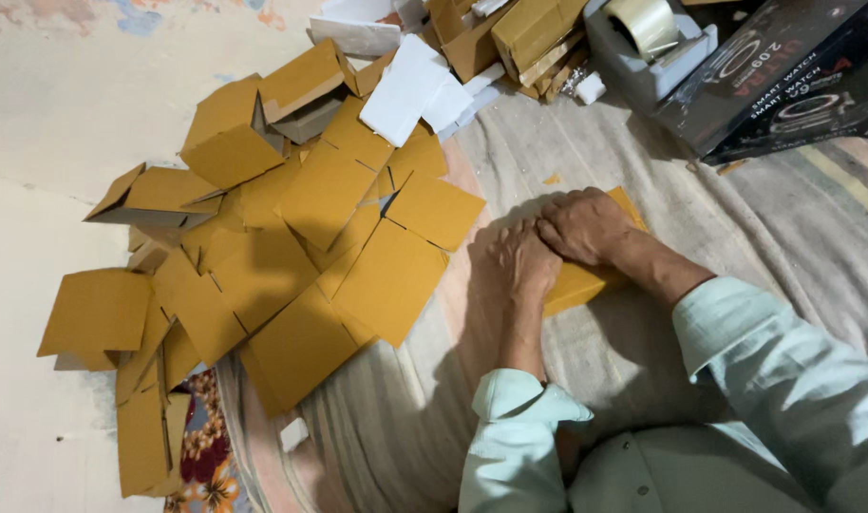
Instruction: The person sits on a bed and folds flat yellow cardboard boxes one at a time, pressing the side flaps and bottom panels together by hand to shape each box, then sets the folded box aside and picks up the next flat blank.
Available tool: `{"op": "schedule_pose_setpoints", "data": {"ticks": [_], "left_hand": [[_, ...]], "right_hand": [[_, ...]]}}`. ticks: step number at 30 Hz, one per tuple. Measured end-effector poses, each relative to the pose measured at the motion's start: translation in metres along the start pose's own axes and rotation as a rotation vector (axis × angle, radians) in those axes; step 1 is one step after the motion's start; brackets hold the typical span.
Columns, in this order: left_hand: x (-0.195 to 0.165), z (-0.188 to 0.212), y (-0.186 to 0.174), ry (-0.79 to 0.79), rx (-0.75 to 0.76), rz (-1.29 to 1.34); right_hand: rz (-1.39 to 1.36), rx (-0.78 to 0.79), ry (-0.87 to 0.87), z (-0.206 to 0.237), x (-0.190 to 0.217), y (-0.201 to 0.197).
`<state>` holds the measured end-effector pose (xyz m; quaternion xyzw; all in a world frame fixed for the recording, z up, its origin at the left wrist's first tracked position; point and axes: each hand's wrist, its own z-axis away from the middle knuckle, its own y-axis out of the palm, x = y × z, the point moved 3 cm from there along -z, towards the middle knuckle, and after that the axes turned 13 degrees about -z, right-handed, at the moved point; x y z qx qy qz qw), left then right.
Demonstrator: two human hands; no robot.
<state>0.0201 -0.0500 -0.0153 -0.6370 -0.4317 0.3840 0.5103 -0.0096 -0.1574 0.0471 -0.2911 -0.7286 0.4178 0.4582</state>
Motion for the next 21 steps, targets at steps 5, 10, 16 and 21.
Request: {"op": "schedule_pose_setpoints", "data": {"ticks": [5, 10, 16, 21], "left_hand": [[0.026, 0.003, -0.023, -0.117, 0.043, 0.049], [0.019, 0.014, -0.03, 0.121, -0.099, -0.082], [0.0, -0.005, -0.014, 0.174, -0.087, 0.082], [0.015, -0.002, -0.016, -0.019, -0.018, -0.012]], "right_hand": [[0.109, -0.014, 0.396, 0.017, -0.015, -0.02], [0.24, -0.22, 0.211, 0.021, -0.006, -0.019], [-0.006, -0.124, 0.079, 0.007, -0.002, -0.018], [0.329, -0.201, 0.251, 0.018, 0.001, -0.025]]}}
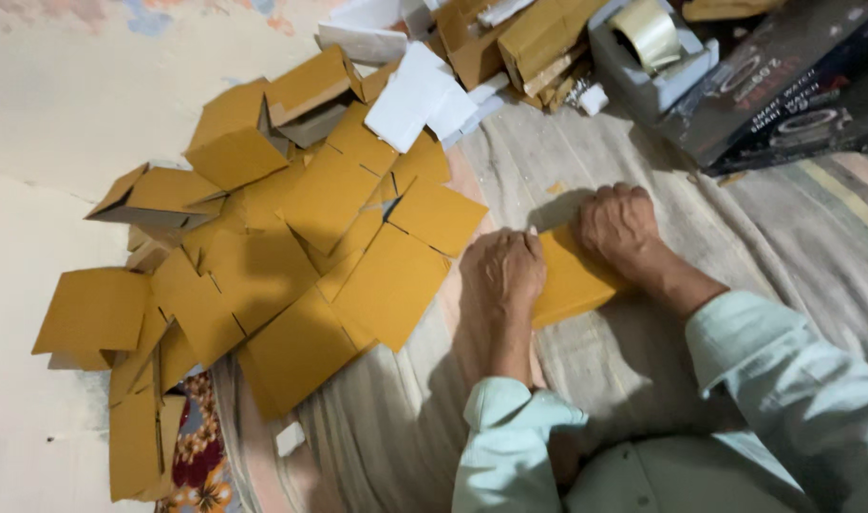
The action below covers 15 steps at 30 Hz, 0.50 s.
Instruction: The person sits on a bed and folds flat yellow cardboard boxes one at a time, pressing the side flaps and bottom panels together by hand to shape each box, then sets the folded box aside and picks up the next flat blank.
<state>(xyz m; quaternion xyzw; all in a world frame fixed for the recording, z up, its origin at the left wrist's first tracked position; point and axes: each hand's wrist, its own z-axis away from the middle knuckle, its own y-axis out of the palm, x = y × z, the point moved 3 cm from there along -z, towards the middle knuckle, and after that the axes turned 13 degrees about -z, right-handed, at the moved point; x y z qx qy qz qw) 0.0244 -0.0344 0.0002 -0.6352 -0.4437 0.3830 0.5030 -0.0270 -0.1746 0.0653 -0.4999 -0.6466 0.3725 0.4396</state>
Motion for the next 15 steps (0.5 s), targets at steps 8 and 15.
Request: {"op": "schedule_pose_setpoints", "data": {"ticks": [8, 15], "left_hand": [[-0.005, -0.005, 0.007, 0.128, -0.002, 0.077], [0.016, 0.044, -0.001, 0.043, 0.02, 0.528]], "right_hand": [[-0.199, 0.12, -0.268, -0.008, 0.006, 0.015], [-0.282, 0.271, 0.227, 0.026, -0.021, 0.024]]}}
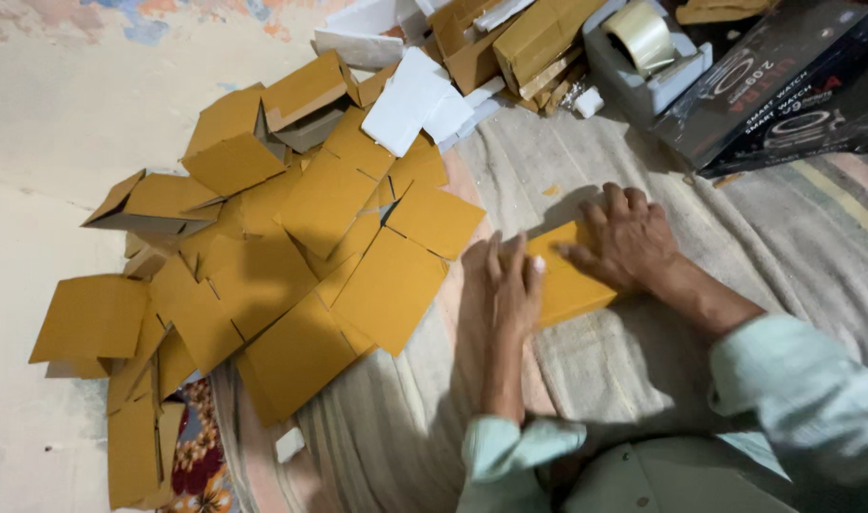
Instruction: The person sits on a bed and folds flat yellow cardboard boxes one at a time, pressing the side flaps and bottom panels together by hand to shape each box, then sets the folded box aside and picks up the next flat blank.
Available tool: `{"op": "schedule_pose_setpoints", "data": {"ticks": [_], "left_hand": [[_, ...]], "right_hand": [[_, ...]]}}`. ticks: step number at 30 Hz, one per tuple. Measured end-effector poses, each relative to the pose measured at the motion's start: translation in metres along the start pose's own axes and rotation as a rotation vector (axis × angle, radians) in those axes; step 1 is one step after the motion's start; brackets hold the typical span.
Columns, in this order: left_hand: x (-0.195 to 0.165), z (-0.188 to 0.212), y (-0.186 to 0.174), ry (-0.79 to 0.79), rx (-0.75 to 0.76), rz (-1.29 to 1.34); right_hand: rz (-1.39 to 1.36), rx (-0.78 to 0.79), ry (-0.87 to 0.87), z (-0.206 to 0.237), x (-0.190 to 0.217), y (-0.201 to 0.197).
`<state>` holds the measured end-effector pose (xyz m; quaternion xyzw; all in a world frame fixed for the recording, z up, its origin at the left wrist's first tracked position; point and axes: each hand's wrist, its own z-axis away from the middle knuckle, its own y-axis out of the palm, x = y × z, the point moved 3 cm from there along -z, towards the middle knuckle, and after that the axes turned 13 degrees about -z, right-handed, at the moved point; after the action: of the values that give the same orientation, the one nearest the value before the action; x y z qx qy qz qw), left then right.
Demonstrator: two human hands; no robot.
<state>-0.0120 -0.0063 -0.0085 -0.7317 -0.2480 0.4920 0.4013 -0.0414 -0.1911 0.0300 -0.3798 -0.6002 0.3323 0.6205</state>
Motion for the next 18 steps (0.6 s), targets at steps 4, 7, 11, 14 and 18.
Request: {"op": "schedule_pose_setpoints", "data": {"ticks": [4, 7, 11, 14, 18], "left_hand": [[0.0, 0.044, 0.001, 0.11, 0.085, -0.086], [0.002, 0.047, 0.012, 0.15, 0.046, -0.23], [0.013, 0.04, 0.023, 0.149, 0.015, -0.198], [0.024, 0.044, 0.014, 0.182, 0.03, -0.114], [0.025, 0.047, -0.004, 0.14, 0.048, -0.221]], "right_hand": [[0.171, 0.043, -0.188, 0.025, 0.006, 0.001], [0.362, 0.237, -0.271, 0.039, 0.016, 0.022], [0.343, 0.166, -0.445, 0.04, 0.021, 0.04], [0.288, 0.163, -0.388, 0.037, 0.0, 0.03], [0.252, 0.159, -0.221, 0.035, -0.026, -0.002]]}}
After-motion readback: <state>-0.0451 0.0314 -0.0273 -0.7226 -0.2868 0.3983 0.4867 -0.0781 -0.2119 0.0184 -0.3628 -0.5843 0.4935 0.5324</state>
